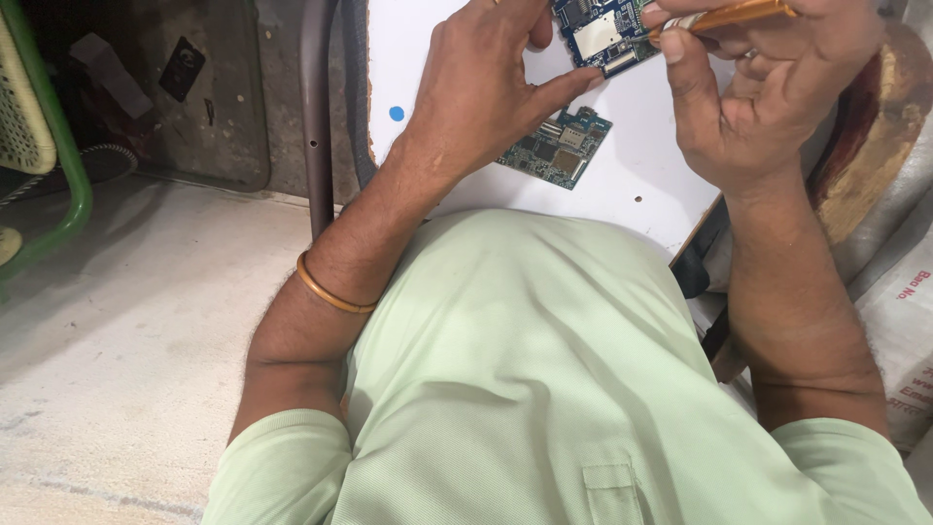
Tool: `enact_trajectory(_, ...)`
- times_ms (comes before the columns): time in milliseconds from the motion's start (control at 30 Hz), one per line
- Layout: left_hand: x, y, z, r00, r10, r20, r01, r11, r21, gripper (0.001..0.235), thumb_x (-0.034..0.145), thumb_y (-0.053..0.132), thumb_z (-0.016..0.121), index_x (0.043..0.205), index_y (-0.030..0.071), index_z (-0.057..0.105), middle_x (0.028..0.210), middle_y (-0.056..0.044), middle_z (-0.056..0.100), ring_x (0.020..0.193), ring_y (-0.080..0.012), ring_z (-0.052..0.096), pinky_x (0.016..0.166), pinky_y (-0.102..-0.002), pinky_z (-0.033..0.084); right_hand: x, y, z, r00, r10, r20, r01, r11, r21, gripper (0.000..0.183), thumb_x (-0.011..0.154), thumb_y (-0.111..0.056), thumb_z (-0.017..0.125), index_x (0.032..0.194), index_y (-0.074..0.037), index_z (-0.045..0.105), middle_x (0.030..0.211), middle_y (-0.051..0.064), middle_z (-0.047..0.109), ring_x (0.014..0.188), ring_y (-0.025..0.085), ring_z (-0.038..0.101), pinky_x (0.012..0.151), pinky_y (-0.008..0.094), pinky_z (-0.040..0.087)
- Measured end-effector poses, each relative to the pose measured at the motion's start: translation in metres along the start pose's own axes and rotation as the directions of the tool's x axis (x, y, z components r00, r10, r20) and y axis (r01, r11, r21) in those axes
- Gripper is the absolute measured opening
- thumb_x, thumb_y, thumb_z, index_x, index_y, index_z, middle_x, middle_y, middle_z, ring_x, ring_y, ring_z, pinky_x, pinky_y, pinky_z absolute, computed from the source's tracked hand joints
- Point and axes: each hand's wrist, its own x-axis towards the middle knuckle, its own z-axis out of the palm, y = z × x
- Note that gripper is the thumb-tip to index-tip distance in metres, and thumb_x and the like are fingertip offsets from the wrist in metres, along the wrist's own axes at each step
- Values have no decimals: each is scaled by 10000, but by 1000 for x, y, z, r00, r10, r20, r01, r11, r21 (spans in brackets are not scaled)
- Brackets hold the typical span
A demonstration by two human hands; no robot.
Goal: The person holds a small circuit board and uses a screwdriver to gently scrape its surface. They then use a toothbrush to scrub the board, focusing on different areas. The person continues to clean the board with the toothbrush, ensuring thorough coverage.
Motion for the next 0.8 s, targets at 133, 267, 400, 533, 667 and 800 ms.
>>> enact_trajectory(133, -2, -2, 1, 1000, 4, -1, -4, 1000, 20, 482, 882, 354, 962, 1060, 86, 603, 853, -22, 614, 639, -148, 588, 541, -351, 497, 1, 0, 2, 997, -71, -19, 71, 997, -4, 580, 1116, 161, 593, 1419, -56, 148, 1216, 252, 650, 1023, 289, 735, 827, 292, 634)
enact_trajectory(267, -2, -4, 4, 1000, 19, -3, -19, 999, 33, 483, 889, 362, 952, 1089, 86, 610, 843, -21, 615, 614, -123, 577, 503, -324, 487, 5, 2, 2, 991, -131, -10, 131, 991, -22, 579, 1100, 164, 587, 1411, -51, 148, 1211, 267, 633, 1074, 316, 737, 860, 325, 628)
enact_trajectory(400, -3, -6, 6, 999, 34, -16, -34, 999, 38, 478, 895, 367, 944, 1090, 87, 609, 841, -20, 611, 610, -109, 566, 489, -307, 478, 7, 2, 1, 987, -161, 4, 161, 987, -26, 575, 1100, 170, 591, 1409, -50, 159, 1208, 268, 626, 1096, 321, 735, 868, 326, 624)
enact_trajectory(533, -3, -6, 7, 999, 31, -15, -30, 998, 46, 473, 889, 380, 947, 1051, 91, 608, 835, -20, 607, 601, -113, 563, 491, -317, 472, 8, 1, 1, 989, -149, 4, 149, 989, 10, 564, 1121, 170, 600, 1418, -60, 179, 1226, 255, 629, 1095, 307, 731, 897, 325, 621)
enact_trajectory(667, -4, -6, 6, 1000, 13, -5, -13, 999, 43, 471, 887, 387, 950, 1011, 94, 602, 830, -18, 604, 599, -124, 566, 511, -337, 475, 10, 1, 4, 986, -168, -9, 168, 986, 16, 569, 1074, 167, 612, 1386, -61, 195, 1176, 256, 635, 1093, 327, 734, 892, 346, 621)
enact_trajectory(800, -2, -3, 2, 1000, 13, 1, -13, 1000, 17, 478, 895, 381, 951, 1023, 87, 596, 837, -21, 601, 612, -132, 580, 533, -348, 489, 9, 0, 3, 989, -147, -16, 147, 989, 1, 525, 1066, 182, 604, 1362, -7, 214, 1166, 276, 626, 1065, 324, 729, 876, 345, 630)
